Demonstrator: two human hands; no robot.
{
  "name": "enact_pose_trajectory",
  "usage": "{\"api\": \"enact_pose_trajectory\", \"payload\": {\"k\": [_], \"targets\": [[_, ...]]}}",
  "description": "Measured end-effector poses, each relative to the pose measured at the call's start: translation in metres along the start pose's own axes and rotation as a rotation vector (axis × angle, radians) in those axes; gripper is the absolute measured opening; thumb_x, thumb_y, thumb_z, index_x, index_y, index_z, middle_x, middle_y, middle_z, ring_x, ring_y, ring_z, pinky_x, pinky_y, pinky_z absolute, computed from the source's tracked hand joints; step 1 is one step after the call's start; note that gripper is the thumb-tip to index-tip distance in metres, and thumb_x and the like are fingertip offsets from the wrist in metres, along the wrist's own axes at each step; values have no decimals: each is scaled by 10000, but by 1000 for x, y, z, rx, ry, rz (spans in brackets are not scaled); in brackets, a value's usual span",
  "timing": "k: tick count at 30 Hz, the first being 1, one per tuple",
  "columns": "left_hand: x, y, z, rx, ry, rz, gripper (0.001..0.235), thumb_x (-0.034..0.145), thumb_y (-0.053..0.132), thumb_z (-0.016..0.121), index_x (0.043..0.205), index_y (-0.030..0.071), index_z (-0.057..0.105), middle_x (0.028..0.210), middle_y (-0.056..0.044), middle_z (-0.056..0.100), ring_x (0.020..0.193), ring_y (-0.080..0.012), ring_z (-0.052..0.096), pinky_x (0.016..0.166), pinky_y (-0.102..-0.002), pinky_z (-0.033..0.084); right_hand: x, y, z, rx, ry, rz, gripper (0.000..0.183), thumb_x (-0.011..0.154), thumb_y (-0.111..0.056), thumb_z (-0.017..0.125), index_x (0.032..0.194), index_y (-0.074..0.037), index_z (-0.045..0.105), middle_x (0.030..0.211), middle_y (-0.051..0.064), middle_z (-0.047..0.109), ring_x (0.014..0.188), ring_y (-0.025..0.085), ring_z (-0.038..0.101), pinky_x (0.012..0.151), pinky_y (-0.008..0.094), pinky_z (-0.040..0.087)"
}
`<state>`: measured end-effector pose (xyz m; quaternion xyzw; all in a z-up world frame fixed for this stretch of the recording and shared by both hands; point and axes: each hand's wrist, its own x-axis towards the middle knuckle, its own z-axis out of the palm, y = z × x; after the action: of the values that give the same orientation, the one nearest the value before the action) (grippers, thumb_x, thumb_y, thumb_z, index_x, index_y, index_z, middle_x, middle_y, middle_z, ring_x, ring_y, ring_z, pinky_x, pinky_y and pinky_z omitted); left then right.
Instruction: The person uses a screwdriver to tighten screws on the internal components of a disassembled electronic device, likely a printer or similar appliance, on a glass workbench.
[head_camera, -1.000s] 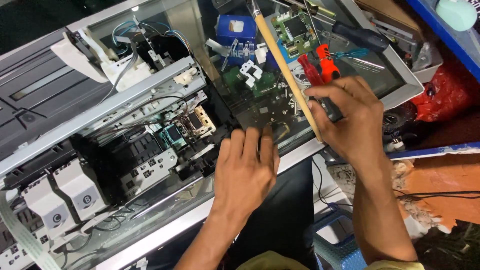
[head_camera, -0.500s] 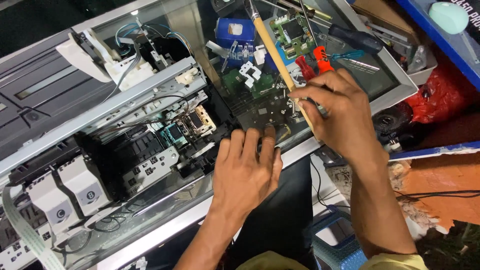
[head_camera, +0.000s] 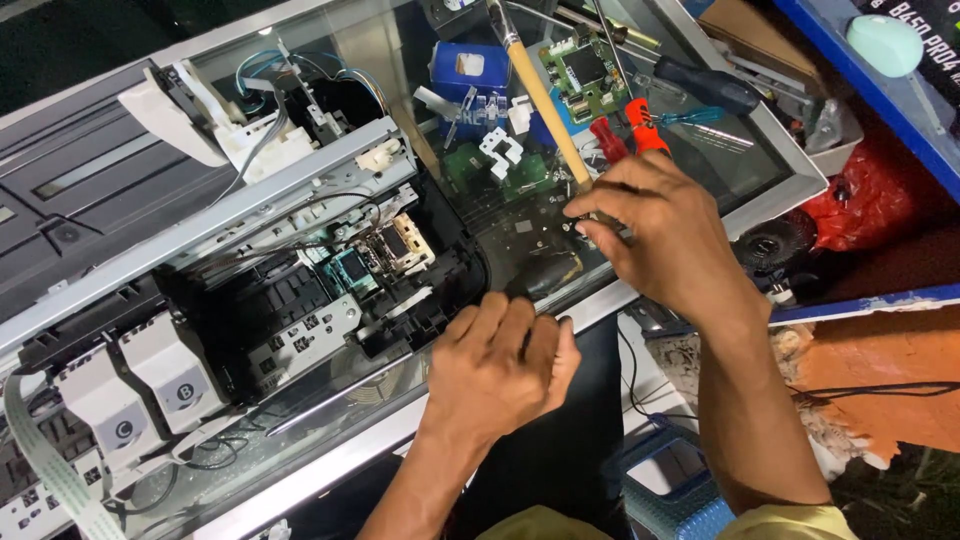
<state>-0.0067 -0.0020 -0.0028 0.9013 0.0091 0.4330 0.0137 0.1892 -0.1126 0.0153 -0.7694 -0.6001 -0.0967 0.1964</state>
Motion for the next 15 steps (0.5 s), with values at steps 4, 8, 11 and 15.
{"api": "enact_pose_trajectory", "payload": {"k": [4, 8, 11, 15], "targets": [[-2, 0, 1, 8, -10, 6, 384, 997, 218, 569, 628, 162, 480, 603, 7, 483, 531, -148, 452, 480, -288, 368, 4, -1, 2, 37, 0, -37, 268, 845, -133, 878, 1102, -132, 806, 1038, 66, 689, 950, 253, 618, 779, 387, 551], [-3, -1, 1, -9, 5, -6, 387, 1002, 227, 584, 635, 164, 482, 615, 5, 481, 553, -153, 463, 502, -285, 372, 8, -1, 5, -22, -50, -57, 255, 837, -191, 872, 1079, -139, 815, 1002, 53, 717, 922, 256, 609, 785, 405, 527], [-4, -1, 2, -34, 3, -22, 388, 1003, 235, 592, 637, 156, 493, 622, -2, 491, 557, -160, 473, 498, -290, 391, 10, -3, 5, -18, -75, -44, 217, 855, -168, 851, 1062, -127, 805, 1000, 48, 718, 934, 261, 608, 803, 412, 524], [-5, -1, 2, -61, -16, -38, 401, 1011, 243, 588, 633, 142, 498, 625, -13, 504, 564, -177, 503, 496, -302, 419, 11, -2, 6, 14, -87, -58, 202, 867, -142, 838, 1064, -131, 793, 980, 40, 710, 920, 261, 602, 800, 406, 506]]}}
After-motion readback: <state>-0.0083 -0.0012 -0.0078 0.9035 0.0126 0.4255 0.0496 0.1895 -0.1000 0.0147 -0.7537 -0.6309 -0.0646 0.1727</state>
